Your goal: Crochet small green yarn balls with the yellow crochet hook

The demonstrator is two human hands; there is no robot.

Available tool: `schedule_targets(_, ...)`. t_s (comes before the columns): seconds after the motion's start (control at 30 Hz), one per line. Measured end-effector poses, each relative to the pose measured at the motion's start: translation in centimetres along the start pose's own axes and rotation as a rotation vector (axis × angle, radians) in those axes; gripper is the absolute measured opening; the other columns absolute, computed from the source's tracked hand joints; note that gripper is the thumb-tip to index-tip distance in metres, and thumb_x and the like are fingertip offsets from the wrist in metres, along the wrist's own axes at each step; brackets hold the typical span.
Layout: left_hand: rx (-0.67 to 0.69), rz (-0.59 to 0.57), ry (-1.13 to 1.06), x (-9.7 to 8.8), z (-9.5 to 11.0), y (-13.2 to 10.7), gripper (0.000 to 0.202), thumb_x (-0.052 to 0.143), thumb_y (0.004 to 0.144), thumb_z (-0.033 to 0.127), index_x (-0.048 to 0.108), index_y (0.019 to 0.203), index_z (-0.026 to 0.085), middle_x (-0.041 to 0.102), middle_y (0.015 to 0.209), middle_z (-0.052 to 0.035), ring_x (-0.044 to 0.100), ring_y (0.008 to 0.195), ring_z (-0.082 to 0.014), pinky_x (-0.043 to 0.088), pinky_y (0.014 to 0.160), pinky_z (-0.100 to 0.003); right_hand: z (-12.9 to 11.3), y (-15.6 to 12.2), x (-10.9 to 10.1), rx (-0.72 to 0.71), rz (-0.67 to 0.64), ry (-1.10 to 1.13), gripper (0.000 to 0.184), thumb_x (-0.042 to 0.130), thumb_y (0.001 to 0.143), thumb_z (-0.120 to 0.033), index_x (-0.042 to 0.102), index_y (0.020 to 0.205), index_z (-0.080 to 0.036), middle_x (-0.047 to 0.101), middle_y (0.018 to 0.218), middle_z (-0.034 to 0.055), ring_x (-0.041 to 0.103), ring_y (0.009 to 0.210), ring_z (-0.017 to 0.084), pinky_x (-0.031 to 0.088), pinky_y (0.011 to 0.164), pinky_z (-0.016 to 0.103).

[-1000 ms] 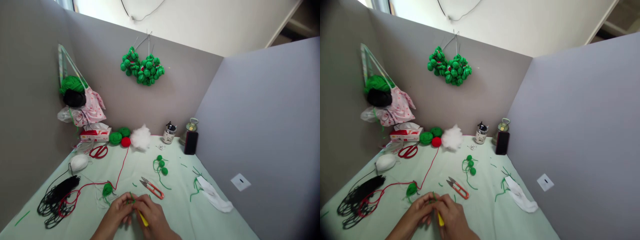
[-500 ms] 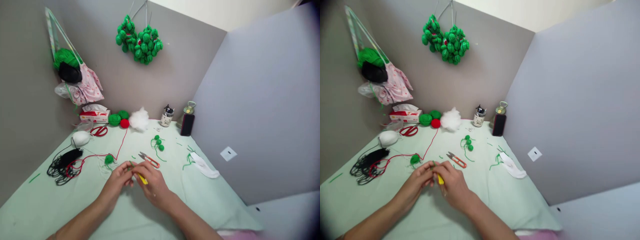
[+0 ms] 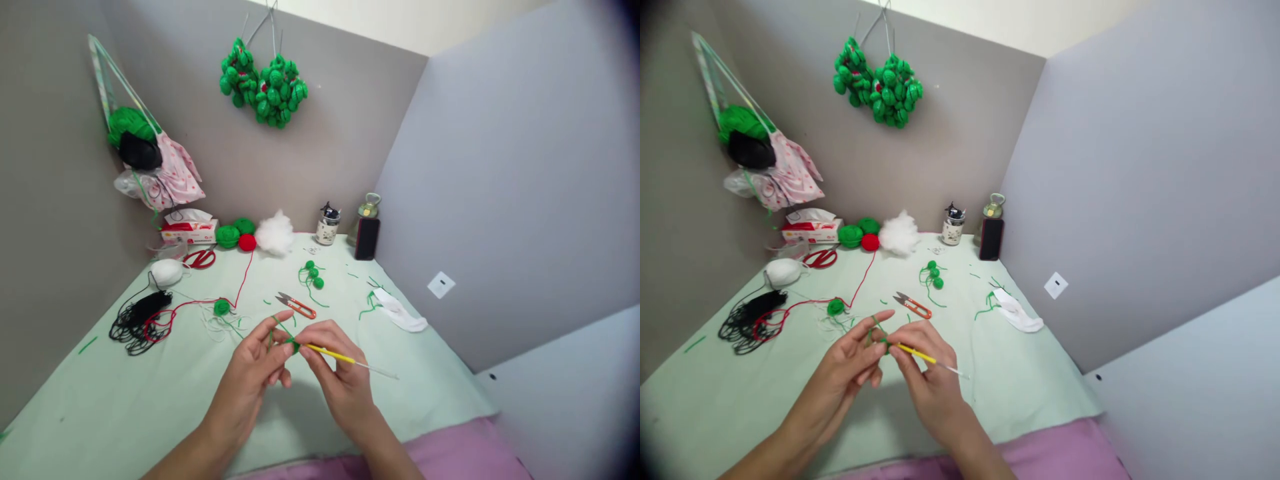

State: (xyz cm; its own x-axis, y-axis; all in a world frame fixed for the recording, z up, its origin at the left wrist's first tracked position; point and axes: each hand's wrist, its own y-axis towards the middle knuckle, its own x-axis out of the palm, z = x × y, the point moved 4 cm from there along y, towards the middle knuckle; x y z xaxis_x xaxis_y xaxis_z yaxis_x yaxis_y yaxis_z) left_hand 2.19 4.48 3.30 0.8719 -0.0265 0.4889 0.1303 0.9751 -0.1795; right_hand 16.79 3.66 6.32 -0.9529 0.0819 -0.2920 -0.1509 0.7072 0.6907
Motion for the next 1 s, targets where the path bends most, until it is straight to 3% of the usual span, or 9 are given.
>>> schedule_targets(0.17,0.156,0.084,0.065,-0.5,-0.2,-1.5,0.062,0.088,0.078,0.035,0.066,0.135,0.028,0.059,0.085,0.0036,0.052,0.059,-0.0086,0.049,0.055,-0.022,-1.2,-2.1,0.9,-0.184,0.03,-0.238,0.043,0.055,0.099,-0.006,0.066,0.134,-0.027,0.071,0.107,0.0095,0.072,0.093,0.018,0.063,0.076,0.03)
schedule_targets(0.3,0.033,0.0,-0.055,-0.1,-0.7,-2.5,0.07,0.09,0.076,0.038,0.064,0.139,0.023,0.057,0.076,0.0057,0.039,0.049,-0.0044,0.043,0.049,-0.019,-1.8,-4.3,1.5,-0.355,0.056,-0.417,0.05,0.054,0.1,-0.011,0.058,0.148,-0.025,0.072,0.114,0.0137,0.072,0.106,0.026,0.065,0.084,0.038)
schedule_targets(0.4,-0.152,-0.113,-0.134,0.4,-0.9,-2.6,0.072,0.09,0.075,0.037,0.064,0.138,0.017,0.046,0.064,0.0104,0.017,0.043,-0.0015,0.031,0.04,-0.017,-1.6,-4.5,1.0,-0.228,0.105,-0.262,0.045,0.053,0.1,-0.009,0.065,0.138,-0.029,0.072,0.11,0.0104,0.072,0.101,0.022,0.065,0.08,0.036)
schedule_targets(0.47,-0.164,-0.126,-0.126,0.3,-0.7,-2.4,0.07,0.089,0.075,0.033,0.063,0.138,0.017,0.046,0.064,0.0107,0.013,0.043,-0.0011,0.028,0.038,-0.016,-1.3,-4.2,0.5,-0.082,0.116,-0.078,0.037,0.052,0.101,-0.009,0.069,0.127,-0.029,0.073,0.104,0.008,0.072,0.095,0.02,0.063,0.076,0.034)
schedule_targets(0.6,-0.06,-0.108,-0.023,-0.4,-0.1,-2.3,0.065,0.089,0.075,0.031,0.066,0.135,0.021,0.057,0.08,0.0047,0.028,0.045,-0.001,0.03,0.038,-0.015,-0.6,-3.4,-0.4,0.183,0.148,0.243,0.021,0.054,0.104,-0.02,0.074,0.105,-0.023,0.072,0.091,0.0063,0.07,0.078,0.018,0.062,0.07,0.034)
schedule_targets(0.7,-0.017,-0.115,0.022,-0.5,-0.1,-2.5,0.059,0.088,0.076,0.032,0.07,0.132,0.024,0.058,0.087,0.0018,0.039,0.049,-0.0031,0.033,0.038,-0.016,0.1,-3.1,-0.3,0.327,0.153,0.469,0.022,0.057,0.103,-0.031,0.073,0.094,-0.02,0.071,0.085,0.006,0.068,0.064,0.016,0.06,0.059,0.031)
schedule_targets(0.77,0.002,-0.121,0.025,-0.4,-0.3,-2.7,0.054,0.087,0.077,0.033,0.073,0.129,0.026,0.058,0.089,0.0008,0.042,0.051,-0.004,0.035,0.038,-0.016,0.3,-3.1,0.1,0.338,0.143,0.512,0.022,0.06,0.101,-0.034,0.074,0.092,-0.02,0.072,0.086,0.0061,0.067,0.065,0.016,0.059,0.058,0.031)
schedule_targets(0.9,0.012,-0.159,0.015,0.0,-0.8,-2.8,0.048,0.086,0.079,0.034,0.076,0.125,0.025,0.063,0.092,-0.0022,0.045,0.055,-0.0065,0.039,0.04,-0.016,0.0,-3.2,0.7,0.242,0.142,0.37,0.017,0.063,0.101,-0.03,0.078,0.097,-0.024,0.075,0.092,0.0059,0.071,0.084,0.018,0.06,0.069,0.031)
schedule_targets(1.0,0.004,-0.159,0.03,0.0,-1.2,-2.7,0.043,0.085,0.08,0.035,0.078,0.12,0.022,0.067,0.088,-0.0038,0.048,0.057,-0.008,0.042,0.045,-0.017,-0.1,-3.4,0.8,0.239,0.164,0.306,0.018,0.061,0.102,-0.025,0.078,0.099,-0.025,0.075,0.089,0.0043,0.069,0.077,0.016,0.059,0.063,0.029)
